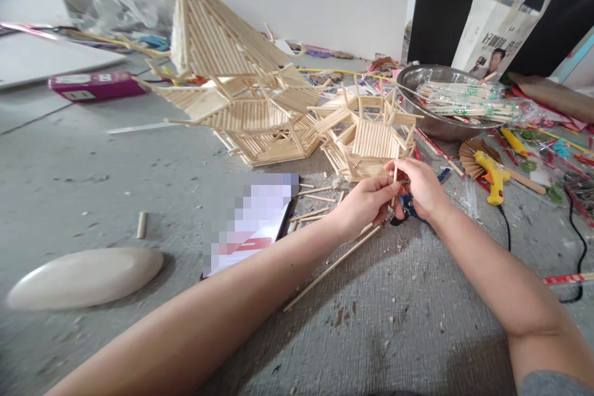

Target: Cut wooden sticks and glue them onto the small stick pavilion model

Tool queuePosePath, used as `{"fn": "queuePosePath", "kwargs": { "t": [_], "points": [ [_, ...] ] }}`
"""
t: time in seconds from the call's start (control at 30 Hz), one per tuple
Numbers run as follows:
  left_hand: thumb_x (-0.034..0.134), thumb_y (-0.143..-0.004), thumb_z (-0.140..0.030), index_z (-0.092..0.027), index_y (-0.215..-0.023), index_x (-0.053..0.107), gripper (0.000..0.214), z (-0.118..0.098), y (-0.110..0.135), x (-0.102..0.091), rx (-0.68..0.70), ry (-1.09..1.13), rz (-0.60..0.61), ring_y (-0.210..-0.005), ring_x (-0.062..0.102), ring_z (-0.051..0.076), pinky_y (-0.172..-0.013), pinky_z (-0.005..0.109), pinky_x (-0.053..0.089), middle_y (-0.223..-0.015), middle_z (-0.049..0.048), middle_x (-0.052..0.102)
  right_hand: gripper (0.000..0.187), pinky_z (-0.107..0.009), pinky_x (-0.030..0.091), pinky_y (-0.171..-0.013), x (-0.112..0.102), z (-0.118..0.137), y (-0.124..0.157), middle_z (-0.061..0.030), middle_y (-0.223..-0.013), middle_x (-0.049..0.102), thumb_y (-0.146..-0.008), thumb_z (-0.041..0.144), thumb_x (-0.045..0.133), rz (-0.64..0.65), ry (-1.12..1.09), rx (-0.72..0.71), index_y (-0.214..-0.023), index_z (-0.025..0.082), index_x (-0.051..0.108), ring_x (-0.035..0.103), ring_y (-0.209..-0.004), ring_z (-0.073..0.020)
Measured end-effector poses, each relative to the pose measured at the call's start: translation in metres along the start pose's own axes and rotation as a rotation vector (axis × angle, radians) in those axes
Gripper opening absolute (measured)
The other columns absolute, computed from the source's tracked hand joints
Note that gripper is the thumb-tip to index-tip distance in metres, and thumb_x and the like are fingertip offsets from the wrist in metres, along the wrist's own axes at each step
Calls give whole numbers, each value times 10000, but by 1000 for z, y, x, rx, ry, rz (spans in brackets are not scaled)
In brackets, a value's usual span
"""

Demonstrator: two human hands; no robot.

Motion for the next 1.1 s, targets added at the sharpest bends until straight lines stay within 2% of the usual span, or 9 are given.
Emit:
{"fn": "queuePosePath", "kwargs": {
  "t": [0.37, 0.53, 0.7, 0.83, 0.97, 1.03, 1.1],
  "points": [
    [390, -854, -235, -146, -738, 486, 174, 1, 0, -2, 22, -7, -15, -316, 316, 30, -363, 183, 218, -472, -37, 527, 179, -213, 303, -419, 1, -1, 1, 11, -600, 522, -671, 346, 541, 18, 16, 7, -631, 181, 597, 441, -515, -86],
    [396, -855, -281, -131, -706, 522, 246, 0, 3, -1, 25, -2, 0, -355, 342, 38, -393, 195, 249, -492, -17, 534, 185, -206, 299, -376, 0, -2, 6, 22, -604, 508, -686, 362, 551, 33, -7, -9, -667, 188, 610, 420, -460, -70],
    [415, -849, -246, -108, -754, 570, 228, -1, 12, -5, -20, 193, -59, -492, 478, 62, -505, 199, 351, -571, 17, 572, 175, -228, 361, -429, -4, 1, 18, 17, -598, 542, -708, 363, 561, 12, 6, -71, -684, 211, 644, 481, -507, -93],
    [437, -831, -212, -116, -746, 563, 180, -3, 20, -4, -32, 433, -54, -535, 515, 75, -586, 221, 404, -573, 9, 549, 162, -250, 413, -539, 2, 8, 26, 4, -759, 596, -732, 347, 559, 55, 50, -164, -706, 230, 668, 525, -599, -88],
    [436, -825, -237, -133, -688, 518, 191, 0, 23, 1, -62, 520, -21, -439, 439, 57, -479, 214, 358, -544, -14, 487, 184, -257, 420, -514, 10, 13, 33, 2, -909, 589, -781, 345, 518, 119, 86, -238, -779, 252, 676, 505, -533, -59],
    [422, -829, -253, -143, -660, 490, 213, -1, 24, 2, -59, 514, -8, -398, 382, 46, -417, 205, 293, -526, -27, 449, 201, -258, 437, -527, 12, 13, 34, -13, -948, 595, -793, 357, 508, 123, 118, -252, -794, 250, 677, 547, -611, -86],
    [418, -828, -269, -153, -639, 463, 226, -2, 24, 2, -53, 496, -3, -372, 325, 39, -383, 200, 223, -503, -40, 410, 217, -261, 458, -574, 12, 14, 36, -27, -958, 607, -795, 371, 504, 115, 160, -273, -781, 244, 680, 578, -781, -133]
  ]
}}
Point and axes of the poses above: each hand's wrist, its own y-axis away from the middle knuckle, its own x-axis out of the palm, z = x × y, the point moved 10 cm from there along -y, towards the middle knuckle
